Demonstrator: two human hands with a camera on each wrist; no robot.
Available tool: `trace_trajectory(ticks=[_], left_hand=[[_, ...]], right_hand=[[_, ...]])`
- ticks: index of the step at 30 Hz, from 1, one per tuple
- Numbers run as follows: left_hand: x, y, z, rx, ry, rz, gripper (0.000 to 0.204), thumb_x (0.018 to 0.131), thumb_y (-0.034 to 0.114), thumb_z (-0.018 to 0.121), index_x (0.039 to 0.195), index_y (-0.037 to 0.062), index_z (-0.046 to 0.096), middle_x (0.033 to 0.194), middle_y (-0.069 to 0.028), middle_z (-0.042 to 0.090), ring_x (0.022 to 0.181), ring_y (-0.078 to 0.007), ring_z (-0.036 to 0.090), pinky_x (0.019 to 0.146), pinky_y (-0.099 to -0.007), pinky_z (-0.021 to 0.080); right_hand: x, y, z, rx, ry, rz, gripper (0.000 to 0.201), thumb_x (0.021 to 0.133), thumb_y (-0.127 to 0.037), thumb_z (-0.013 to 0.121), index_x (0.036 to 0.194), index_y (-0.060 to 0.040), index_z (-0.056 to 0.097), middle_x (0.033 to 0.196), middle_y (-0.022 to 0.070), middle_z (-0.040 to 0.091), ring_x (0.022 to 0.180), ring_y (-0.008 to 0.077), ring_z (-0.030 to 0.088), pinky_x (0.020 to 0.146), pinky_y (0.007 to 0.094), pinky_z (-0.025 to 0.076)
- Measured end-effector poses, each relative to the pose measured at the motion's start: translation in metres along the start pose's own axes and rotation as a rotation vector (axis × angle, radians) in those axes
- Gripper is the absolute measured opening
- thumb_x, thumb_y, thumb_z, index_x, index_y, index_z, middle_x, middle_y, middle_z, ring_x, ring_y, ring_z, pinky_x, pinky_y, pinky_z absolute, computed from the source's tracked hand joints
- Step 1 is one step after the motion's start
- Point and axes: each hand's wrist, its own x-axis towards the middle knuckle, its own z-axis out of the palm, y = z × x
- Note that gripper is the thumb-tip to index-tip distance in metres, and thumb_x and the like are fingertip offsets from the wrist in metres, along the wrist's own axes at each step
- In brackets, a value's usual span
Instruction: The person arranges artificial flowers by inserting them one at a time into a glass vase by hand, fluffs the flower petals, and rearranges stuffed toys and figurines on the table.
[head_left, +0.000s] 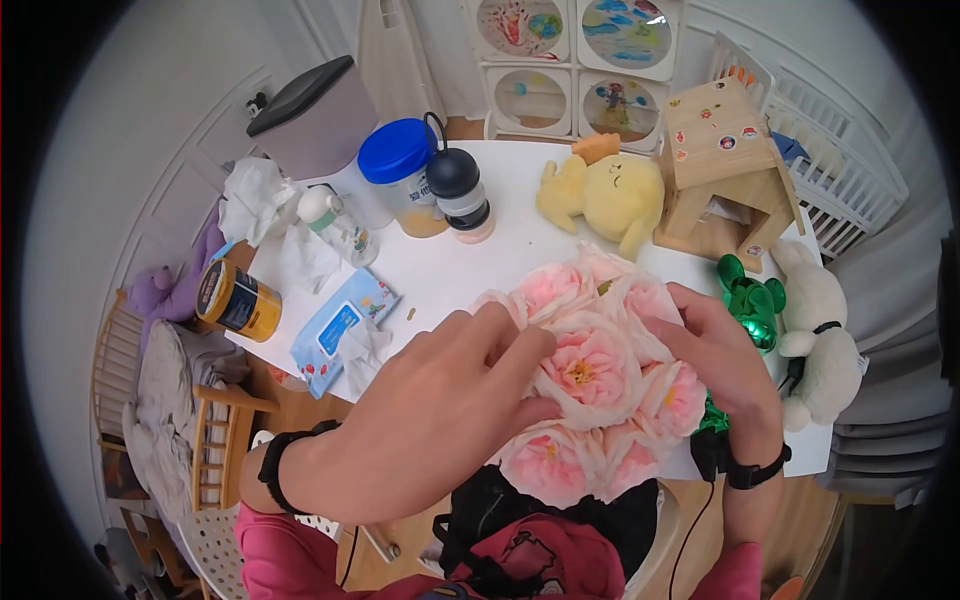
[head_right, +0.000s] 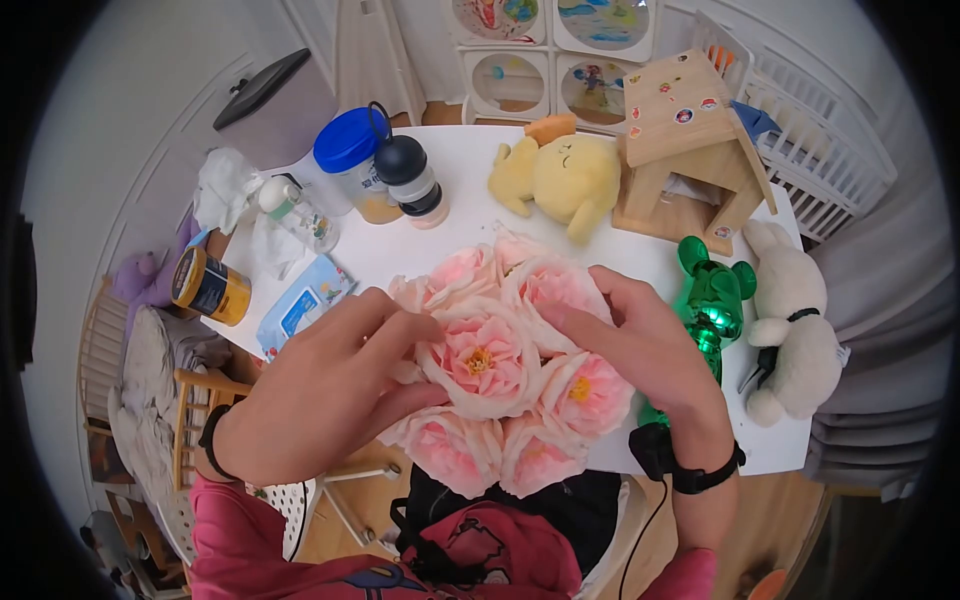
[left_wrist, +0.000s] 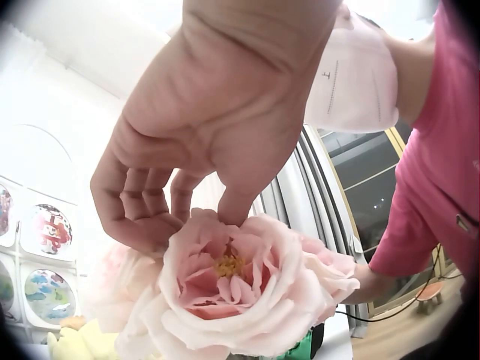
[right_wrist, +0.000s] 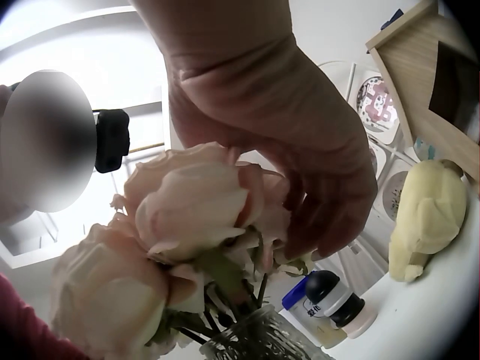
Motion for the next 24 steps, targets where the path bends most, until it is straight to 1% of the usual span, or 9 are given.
trace_trajectory(ticks=[5,8,13,15,16,18,21,22,24], left_hand=[[0.003,-0.005,0.006,-0.007,0.008,0.082,0.036,0.075,0.018,0.074,0.106,0.0088,0.057,0.090,-0.0077,0.059,0.080,-0.0274,0.059,0.070,-0.0354,0.048],[0.004,-0.003,0.008,0.019,0.034,0.069,0.038,0.073,0.018,0.075,0.105,0.0094,0.058,0.087,-0.0060,0.060,0.080,-0.0277,0.060,0.070,-0.0357,0.046],[0.005,-0.007,0.013,0.043,0.075,0.099,0.038,0.071,0.018,0.075,0.105,0.0110,0.059,0.085,-0.0041,0.060,0.079,-0.0254,0.059,0.073,-0.0347,0.044],[0.005,-0.007,0.011,0.047,0.081,0.099,0.038,0.071,0.018,0.075,0.105,0.0115,0.060,0.084,-0.0037,0.060,0.077,-0.0246,0.059,0.074,-0.0342,0.043],[0.005,-0.011,0.010,0.068,0.091,0.132,0.037,0.070,0.018,0.075,0.104,0.0120,0.061,0.084,-0.0033,0.059,0.078,-0.0240,0.058,0.075,-0.0339,0.043],[0.005,-0.018,0.007,0.091,0.101,0.165,0.037,0.070,0.018,0.076,0.104,0.0125,0.062,0.084,-0.0029,0.059,0.078,-0.0234,0.057,0.076,-0.0336,0.042],[0.007,-0.029,0.000,0.121,0.084,0.169,0.036,0.069,0.017,0.076,0.102,0.0127,0.064,0.087,-0.0022,0.058,0.083,-0.0234,0.055,0.077,-0.0341,0.042],[0.006,-0.031,-0.003,0.139,0.094,0.179,0.037,0.068,0.017,0.076,0.102,0.0127,0.064,0.090,-0.0019,0.058,0.085,-0.0239,0.054,0.079,-0.0346,0.042],[0.006,-0.028,-0.007,0.158,0.104,0.190,0.037,0.067,0.017,0.077,0.102,0.0127,0.064,0.093,-0.0017,0.058,0.088,-0.0243,0.054,0.080,-0.0351,0.042]], right_hand=[[0.004,0.001,0.002,0.008,-0.017,-0.015,0.031,0.088,-0.015,0.065,0.113,0.0026,0.059,0.103,0.0053,0.065,0.090,0.0086,0.059,0.080,0.0254,0.049],[0.005,-0.002,0.006,0.005,-0.028,-0.007,0.032,0.088,-0.015,0.065,0.114,0.0028,0.058,0.104,0.0057,0.065,0.091,0.0093,0.060,0.081,0.0260,0.050],[0.008,0.011,-0.003,0.027,-0.041,0.038,0.031,0.089,-0.015,0.064,0.114,0.0020,0.058,0.108,0.0057,0.064,0.094,0.0096,0.059,0.082,0.0254,0.049],[0.004,0.021,-0.013,0.201,-0.112,-0.013,0.032,0.090,-0.014,0.062,0.117,0.0009,0.057,0.112,0.0060,0.063,0.098,0.0097,0.057,0.086,0.0266,0.048],[0.006,0.033,-0.019,0.197,-0.114,-0.014,0.032,0.090,-0.014,0.062,0.117,0.0009,0.057,0.112,0.0060,0.063,0.098,0.0097,0.057,0.086,0.0266,0.048],[0.010,0.060,-0.027,0.613,-0.056,-0.060,0.037,0.091,-0.015,0.060,0.124,0.0002,0.053,0.119,0.0074,0.060,0.105,0.0122,0.055,0.091,0.0282,0.045],[0.003,0.075,-0.014,0.643,-0.094,-0.107,0.046,0.088,-0.010,0.063,0.130,0.0005,0.048,0.125,0.0089,0.057,0.112,0.0167,0.054,0.096,0.0308,0.043],[0.001,0.079,-0.009,0.645,-0.092,-0.108,0.046,0.088,-0.010,0.063,0.130,0.0005,0.048,0.125,0.0089,0.057,0.112,0.0167,0.054,0.096,0.0308,0.043],[-0.001,0.088,0.003,0.084,-0.093,-0.281,0.057,0.082,-0.006,0.070,0.133,0.0004,0.045,0.131,0.0101,0.053,0.117,0.0194,0.053,0.101,0.0316,0.040]])
